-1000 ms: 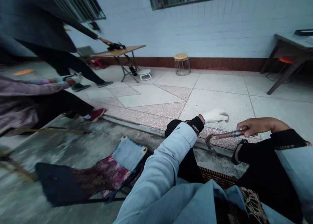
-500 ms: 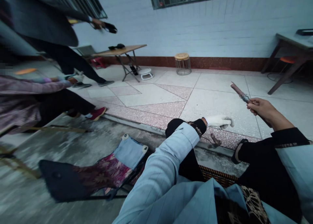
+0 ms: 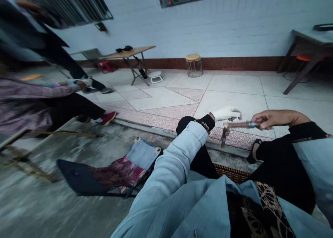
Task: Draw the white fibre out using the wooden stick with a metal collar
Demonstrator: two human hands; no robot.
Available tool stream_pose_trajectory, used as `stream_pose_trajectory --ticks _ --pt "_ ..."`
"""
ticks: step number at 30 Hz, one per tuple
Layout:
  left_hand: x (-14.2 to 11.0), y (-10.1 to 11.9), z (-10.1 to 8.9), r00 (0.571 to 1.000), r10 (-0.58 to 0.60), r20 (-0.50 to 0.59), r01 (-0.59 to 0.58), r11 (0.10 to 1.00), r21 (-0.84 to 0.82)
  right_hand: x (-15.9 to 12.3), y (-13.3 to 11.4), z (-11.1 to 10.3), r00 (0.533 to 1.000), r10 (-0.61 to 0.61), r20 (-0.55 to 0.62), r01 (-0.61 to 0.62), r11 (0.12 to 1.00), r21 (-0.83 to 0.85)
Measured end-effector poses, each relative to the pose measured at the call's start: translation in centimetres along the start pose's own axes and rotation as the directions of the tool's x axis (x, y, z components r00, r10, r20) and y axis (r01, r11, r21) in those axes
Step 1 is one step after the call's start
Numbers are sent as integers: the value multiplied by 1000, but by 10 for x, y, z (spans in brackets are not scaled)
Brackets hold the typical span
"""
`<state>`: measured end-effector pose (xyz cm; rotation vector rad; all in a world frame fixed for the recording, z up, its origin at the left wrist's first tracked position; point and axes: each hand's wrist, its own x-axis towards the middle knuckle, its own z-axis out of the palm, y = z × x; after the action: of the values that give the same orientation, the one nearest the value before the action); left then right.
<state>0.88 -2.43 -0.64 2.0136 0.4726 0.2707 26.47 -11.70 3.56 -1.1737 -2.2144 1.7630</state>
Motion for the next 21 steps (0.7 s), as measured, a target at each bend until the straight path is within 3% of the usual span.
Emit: stream_pose_trajectory --ticks 2,3,6,9,12,14,15,16,17,18,19,21 --pt "-1 7 -2 999 9 -38 -13 995 -95 -5 -10 -1 973 -136 -187 155 983 93" --pt "-2 8 -3 998 23 -64 -32 990 -141 -6 -14 -2 936 -176 -306 221 968 120" --pt "-6 2 -4 999 37 -8 -38 976 -212 1 -20 -4 782 -197 -591 354 921 161" --pt "-9 -9 0 1000 -22 19 25 982 -187 14 -22 -8 622 -138 -771 397 904 158" --pt "-10 -8 5 999 -9 42 17 981 -193 26 -23 -17 438 -64 -897 251 967 54" --pt "-10 0 6 995 58 86 -38 976 -215 30 -24 -23 334 -60 -941 -44 996 -79" --pt "-10 5 6 992 77 99 -55 976 -211 31 -24 -25 317 -74 -945 -225 963 -151" --pt "-11 10 5 993 77 88 -59 980 -192 32 -23 -26 339 -81 -937 -393 893 -220" --pt "-12 14 4 996 63 65 -51 984 -170 31 -22 -27 399 -58 -915 -526 803 -280" --pt "-13 17 2 999 39 38 -33 988 -150 30 -21 -27 490 11 -872 -607 722 -332" --pt "-14 19 0 1000 13 11 -11 990 -137 29 -19 -26 594 119 -795 -638 672 -376" --pt "-16 20 -3 999 -28 -15 26 990 -139 22 -17 -20 791 339 -509 -573 702 -422"
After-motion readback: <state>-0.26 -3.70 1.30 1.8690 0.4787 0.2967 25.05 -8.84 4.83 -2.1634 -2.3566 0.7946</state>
